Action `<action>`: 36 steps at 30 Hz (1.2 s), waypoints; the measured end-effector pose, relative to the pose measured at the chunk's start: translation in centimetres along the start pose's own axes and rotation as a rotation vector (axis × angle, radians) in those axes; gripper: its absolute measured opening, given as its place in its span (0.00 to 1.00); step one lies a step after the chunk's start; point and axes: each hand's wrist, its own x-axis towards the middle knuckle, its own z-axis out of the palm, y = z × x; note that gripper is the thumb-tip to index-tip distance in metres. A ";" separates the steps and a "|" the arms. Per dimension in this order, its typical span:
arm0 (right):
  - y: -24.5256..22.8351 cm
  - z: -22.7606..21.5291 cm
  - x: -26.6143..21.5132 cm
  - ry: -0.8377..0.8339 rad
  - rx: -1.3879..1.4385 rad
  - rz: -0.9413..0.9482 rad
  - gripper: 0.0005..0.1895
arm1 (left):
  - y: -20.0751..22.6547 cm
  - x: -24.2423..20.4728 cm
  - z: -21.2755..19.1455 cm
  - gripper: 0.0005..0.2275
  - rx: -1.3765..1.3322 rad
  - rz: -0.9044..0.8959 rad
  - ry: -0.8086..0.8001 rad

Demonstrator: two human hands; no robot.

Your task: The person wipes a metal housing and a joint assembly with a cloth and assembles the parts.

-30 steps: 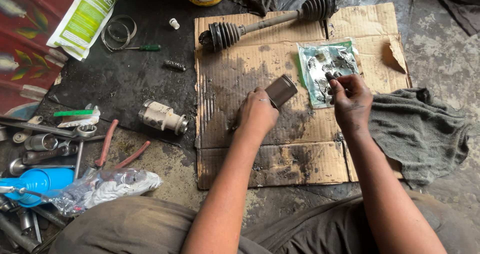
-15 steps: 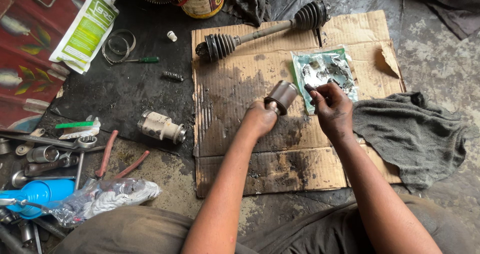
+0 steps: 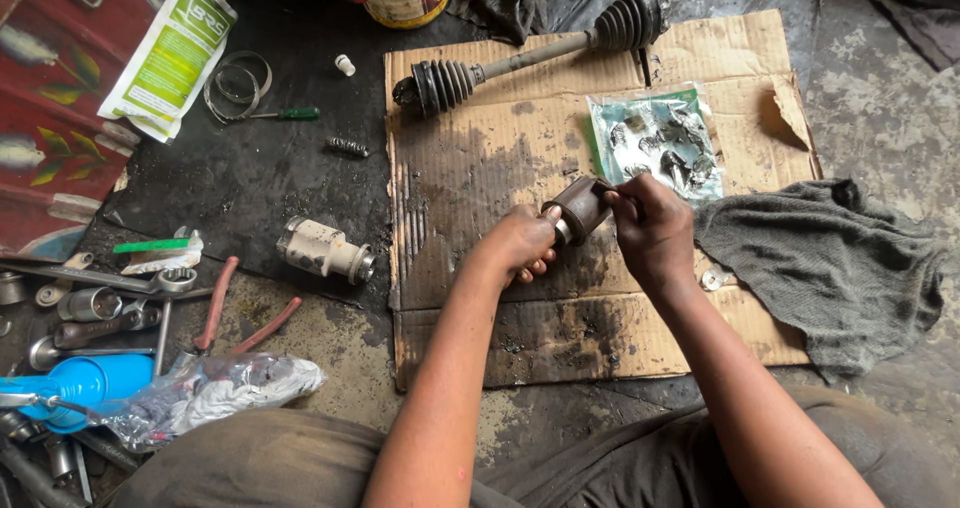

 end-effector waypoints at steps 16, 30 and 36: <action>-3.5 0.4 -0.9 -0.159 0.074 -0.048 0.07 | -3.5 5.4 -0.7 0.25 0.363 0.220 0.018; -6.3 -0.3 -0.3 -0.081 -0.001 -0.076 0.07 | 0.6 -2.7 1.8 0.16 0.627 0.257 0.473; -4.7 -0.6 -0.2 -0.037 -0.047 -0.168 0.09 | -0.3 -3.6 2.6 0.18 0.757 0.358 0.493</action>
